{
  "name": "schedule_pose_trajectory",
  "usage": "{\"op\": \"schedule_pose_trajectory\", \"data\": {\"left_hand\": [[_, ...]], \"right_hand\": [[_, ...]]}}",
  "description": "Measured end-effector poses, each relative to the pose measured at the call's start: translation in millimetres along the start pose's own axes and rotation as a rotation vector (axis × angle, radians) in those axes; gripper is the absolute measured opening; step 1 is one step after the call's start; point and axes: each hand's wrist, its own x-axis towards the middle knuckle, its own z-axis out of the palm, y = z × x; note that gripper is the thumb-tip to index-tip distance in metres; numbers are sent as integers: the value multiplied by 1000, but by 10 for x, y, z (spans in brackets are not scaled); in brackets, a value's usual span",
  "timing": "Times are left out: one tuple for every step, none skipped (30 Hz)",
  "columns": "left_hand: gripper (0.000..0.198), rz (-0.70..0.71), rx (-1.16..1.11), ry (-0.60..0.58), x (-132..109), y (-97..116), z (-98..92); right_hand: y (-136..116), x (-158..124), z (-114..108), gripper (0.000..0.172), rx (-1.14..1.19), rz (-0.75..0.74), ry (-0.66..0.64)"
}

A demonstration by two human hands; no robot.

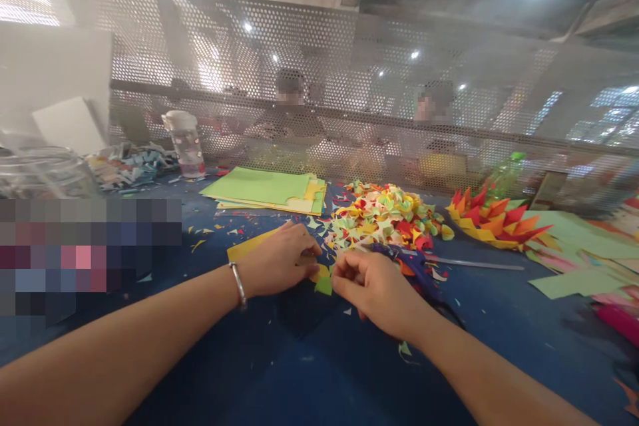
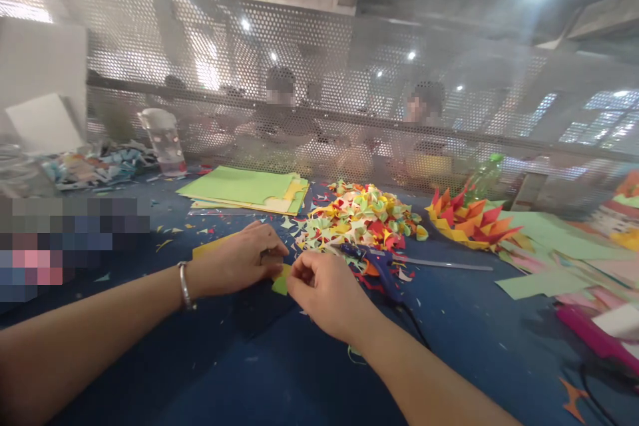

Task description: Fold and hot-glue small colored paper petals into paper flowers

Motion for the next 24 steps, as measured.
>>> {"op": "schedule_pose_trajectory", "data": {"left_hand": [[13, 7, 12, -6, 6, 1, 29], [13, 8, 16, -13, 9, 9, 44], [12, 10, 24, -18, 11, 22, 47], [12, 10, 33, -21, 10, 39, 39], [11, 12, 41, -28, 8, 59, 23], [11, 15, 46, -37, 5, 80, 2], [12, 21, 49, -48, 0, 100, -19], [14, 26, 51, -58, -4, 119, -38], [15, 34, 53, -67, -9, 136, -52], [16, 40, 54, -75, -13, 149, -61], [16, 42, 46, -82, -15, 159, -64], [16, 35, 13, -86, -17, 166, -63], [16, 21, -41, -87, -17, 170, -59], [15, 1, -105, -81, -17, 170, -52], [14, -25, -170, -71, -14, 165, -43], [11, -52, -228, -54, -11, 156, -35], [9, -77, -272, -36, -6, 141, -26], [7, -100, -306, -19, 0, 122, -18], [5, -123, -342, -5, 6, 99, -11], [6, -149, -392, 8, 14, 74, -4], [11, -174, -452, 17, 21, 50, 1], [17, -198, -511, 26, 27, 30, 4], [24, -217, -560, 34, 32, 15, 5], [29, -240, -614, 41, 35, 9, 1]], "right_hand": [[-5, -3, 19, 11, -25, -1, -17], [-10, -6, 36, 11, -49, -4, -31], [-12, -10, 50, 10, -72, -7, -41], [-12, -13, 62, 10, -95, -13, -46], [-9, -16, 70, 11, -117, -19, -48], [-5, -17, 76, 11, -138, -27, -48], [0, -17, 81, 11, -157, -36, -47], [5, -16, 85, 12, -174, -45, -44], [11, -14, 90, 12, -190, -54, -41], [16, -12, 94, 12, -204, -62, -37], [21, -11, 99, 13, -217, -69, -34], [24, -10, 105, 13, -229, -75, -29], [26, -9, 112, 13, -240, -80, -25], [25, -9, 118, 14, -252, -84, -21], [23, -9, 126, 14, -262, -89, -19], [19, -9, 132, 14, -271, -93, -17], [13, -9, 138, 14, -279, -99, -16], [7, -8, 144, 14, -287, -104, -14], [2, -7, 147, 14, -295, -108, -13], [-2, -6, 149, 14, -302, -111, -11], [-4, -4, 149, 13, -310, -113, -8], [-4, -3, 147, 13, -318, -114, -3], [-2, -2, 143, 12, -325, -116, 5], [0, -2, 137, 10, -333, -119, 15]]}}
